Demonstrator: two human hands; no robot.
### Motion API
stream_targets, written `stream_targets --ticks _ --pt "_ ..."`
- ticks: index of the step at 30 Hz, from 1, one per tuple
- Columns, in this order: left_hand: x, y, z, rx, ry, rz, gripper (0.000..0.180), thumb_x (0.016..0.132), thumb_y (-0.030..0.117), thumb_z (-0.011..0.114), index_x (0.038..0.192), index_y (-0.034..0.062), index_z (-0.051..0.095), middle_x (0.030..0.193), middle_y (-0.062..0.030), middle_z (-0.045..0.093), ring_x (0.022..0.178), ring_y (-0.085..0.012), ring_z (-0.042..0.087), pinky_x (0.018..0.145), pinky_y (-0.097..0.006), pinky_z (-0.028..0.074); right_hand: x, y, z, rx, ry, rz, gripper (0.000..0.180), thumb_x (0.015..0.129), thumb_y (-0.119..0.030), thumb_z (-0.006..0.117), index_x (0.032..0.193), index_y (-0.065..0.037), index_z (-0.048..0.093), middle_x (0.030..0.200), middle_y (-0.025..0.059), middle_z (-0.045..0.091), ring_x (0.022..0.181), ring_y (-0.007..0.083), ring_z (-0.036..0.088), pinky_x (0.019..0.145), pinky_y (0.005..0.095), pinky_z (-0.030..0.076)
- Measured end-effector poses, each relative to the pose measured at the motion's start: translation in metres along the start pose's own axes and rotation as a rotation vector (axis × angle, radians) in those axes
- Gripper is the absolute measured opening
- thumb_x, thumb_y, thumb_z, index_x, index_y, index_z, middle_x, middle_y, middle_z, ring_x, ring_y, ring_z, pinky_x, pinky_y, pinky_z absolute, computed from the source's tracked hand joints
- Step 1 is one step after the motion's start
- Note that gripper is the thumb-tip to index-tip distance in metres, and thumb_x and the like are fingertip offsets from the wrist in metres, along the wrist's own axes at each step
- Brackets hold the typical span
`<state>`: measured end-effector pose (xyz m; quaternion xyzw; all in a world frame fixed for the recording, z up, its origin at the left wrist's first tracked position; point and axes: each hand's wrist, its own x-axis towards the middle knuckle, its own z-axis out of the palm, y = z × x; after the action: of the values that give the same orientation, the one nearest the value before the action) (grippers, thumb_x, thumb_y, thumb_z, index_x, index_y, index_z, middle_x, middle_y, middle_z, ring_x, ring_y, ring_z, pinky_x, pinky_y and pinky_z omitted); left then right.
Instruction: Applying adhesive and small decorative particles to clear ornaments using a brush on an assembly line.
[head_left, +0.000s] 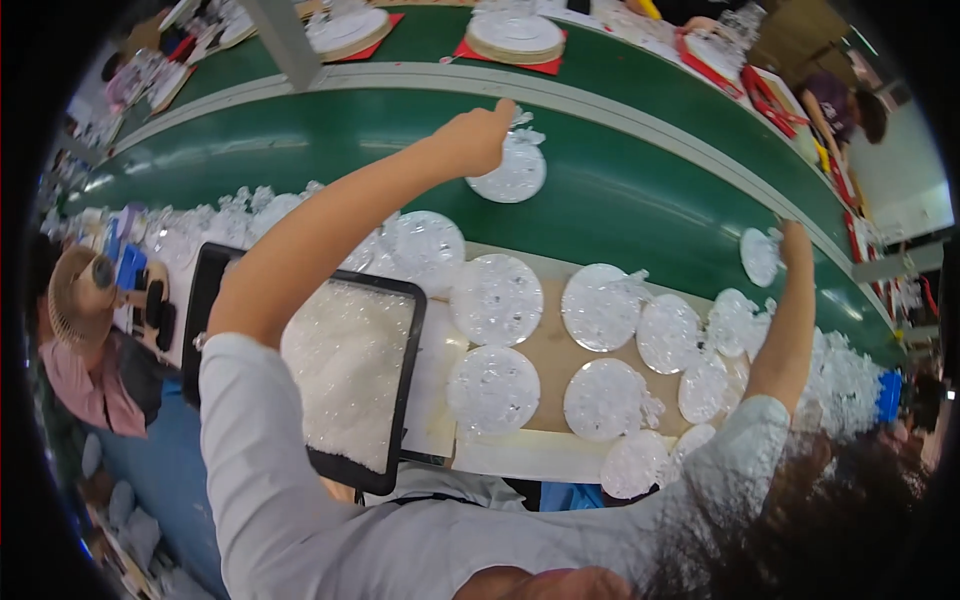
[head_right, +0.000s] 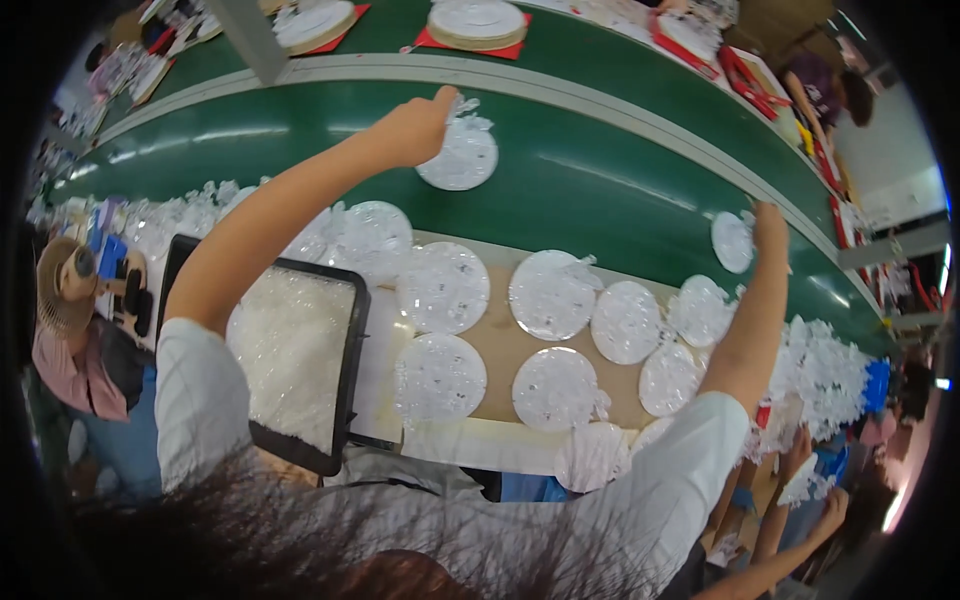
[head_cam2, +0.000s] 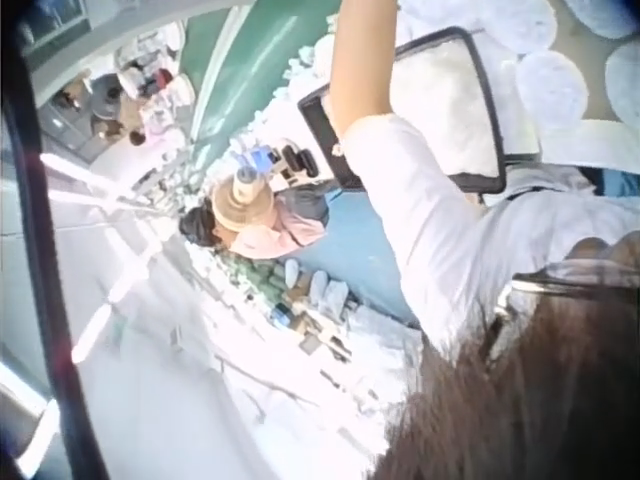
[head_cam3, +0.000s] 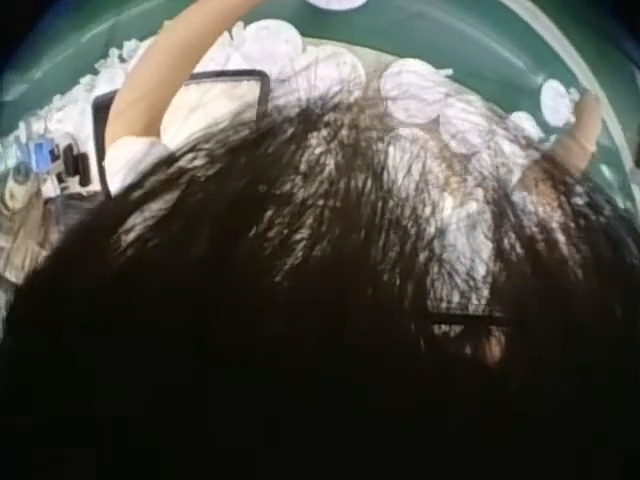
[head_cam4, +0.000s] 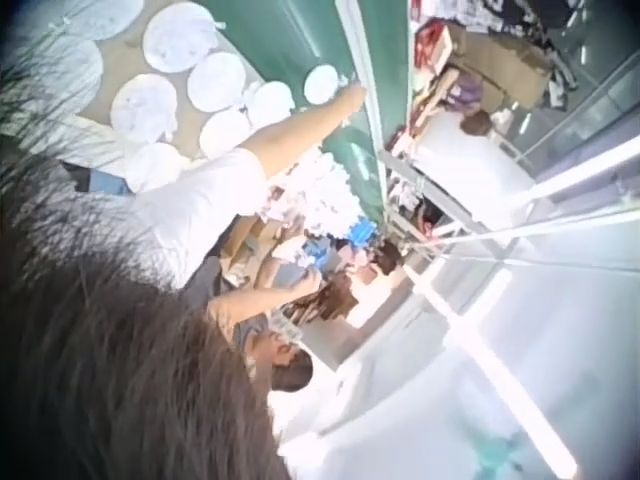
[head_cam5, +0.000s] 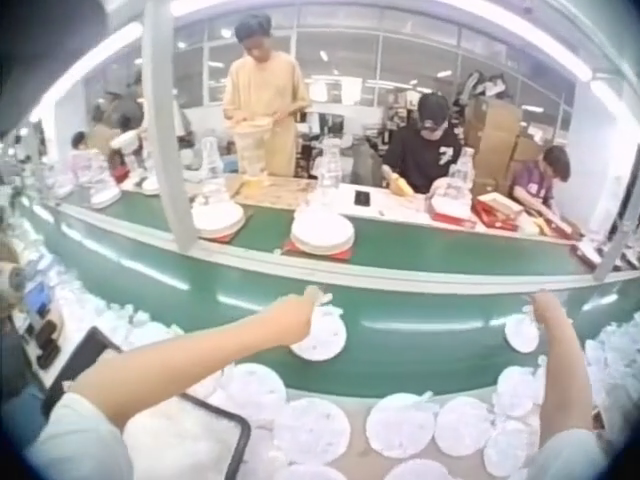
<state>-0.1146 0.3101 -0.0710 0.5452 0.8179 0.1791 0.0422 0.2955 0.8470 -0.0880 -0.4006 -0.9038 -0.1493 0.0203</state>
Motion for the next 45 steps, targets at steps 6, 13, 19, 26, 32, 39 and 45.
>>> stream_targets --ticks 6,13,19,26,32,39,45 --pt "-0.088 0.027 -0.084 0.097 0.131 0.014 0.043 0.089 0.021 0.055 0.128 0.0034 0.049 0.100 -0.0239 0.065 0.091 -0.0406 0.064 0.079 -0.049 0.051 0.019 0.036 -0.056 -0.133 0.208 -0.370 0.017 0.082 -0.002 0.060 0.098 -0.003 0.055 0.098 0.0219 0.059 0.097 0.0421 0.057 0.079 0.0508 0.048" --pt "-0.342 0.004 -0.169 0.179 0.475 -0.400 0.040 0.087 0.023 0.064 0.123 0.0061 0.056 0.105 -0.0195 0.063 0.096 -0.0372 0.062 0.083 -0.045 0.049 -0.072 -0.158 -0.287 0.252 0.538 -0.469 0.015 0.092 -0.009 0.059 0.104 -0.001 0.063 0.094 0.0189 0.066 0.086 0.0358 0.065 0.075 0.0388 0.052" --pt "-0.443 -0.046 -0.139 0.285 0.284 -0.673 0.059 0.081 0.026 0.070 0.133 0.0057 0.049 0.109 -0.0253 0.062 0.099 -0.0422 0.060 0.085 -0.045 0.048 -0.222 -0.362 -0.369 0.556 0.730 -0.937 0.015 0.087 -0.004 0.064 0.101 -0.001 0.063 0.091 0.0150 0.066 0.081 0.0296 0.067 0.070 0.0339 0.053" --pt "-0.423 -0.085 -0.103 0.154 0.389 -0.541 0.030 0.082 0.022 0.068 0.107 0.0065 0.067 0.084 -0.0189 0.069 0.081 -0.0376 0.066 0.073 -0.044 0.052 -0.334 -0.503 -0.364 0.669 0.321 -1.298 0.011 0.078 -0.005 0.068 0.088 -0.002 0.064 0.080 0.0156 0.063 0.071 0.0366 0.063 0.063 0.0425 0.052" --pt "-0.426 -0.051 -0.115 0.261 0.509 -0.416 0.019 0.089 0.020 0.063 0.103 0.0087 0.067 0.075 -0.0152 0.067 0.069 -0.0353 0.064 0.061 -0.044 0.050 -0.355 -0.559 -0.319 0.497 -0.005 -1.280 0.013 0.079 -0.014 0.066 0.082 -0.002 0.065 0.076 0.0190 0.063 0.071 0.0376 0.063 0.063 0.0453 0.050" --pt "-0.441 -0.038 -0.114 0.412 0.844 0.004 0.022 0.078 0.005 0.074 0.099 0.0018 0.066 0.084 -0.0119 0.070 0.073 -0.0264 0.069 0.061 -0.034 0.055 -0.302 -0.583 -0.343 0.732 -0.256 -1.068 0.027 0.091 -0.013 0.048 0.102 0.003 0.066 0.085 0.0155 0.068 0.082 0.0247 0.066 0.070 0.0352 0.052" --pt "-0.454 -0.042 -0.107 0.595 0.982 0.171 0.025 0.074 -0.001 0.076 0.097 -0.0028 0.066 0.096 -0.0143 0.071 0.083 -0.0259 0.072 0.069 -0.031 0.058 -0.295 -0.675 -0.322 1.302 -1.046 -1.070 0.054 0.083 -0.008 0.048 0.136 0.002 0.051 0.132 0.0081 0.054 0.121 0.0165 0.050 0.100 0.0303 0.041"
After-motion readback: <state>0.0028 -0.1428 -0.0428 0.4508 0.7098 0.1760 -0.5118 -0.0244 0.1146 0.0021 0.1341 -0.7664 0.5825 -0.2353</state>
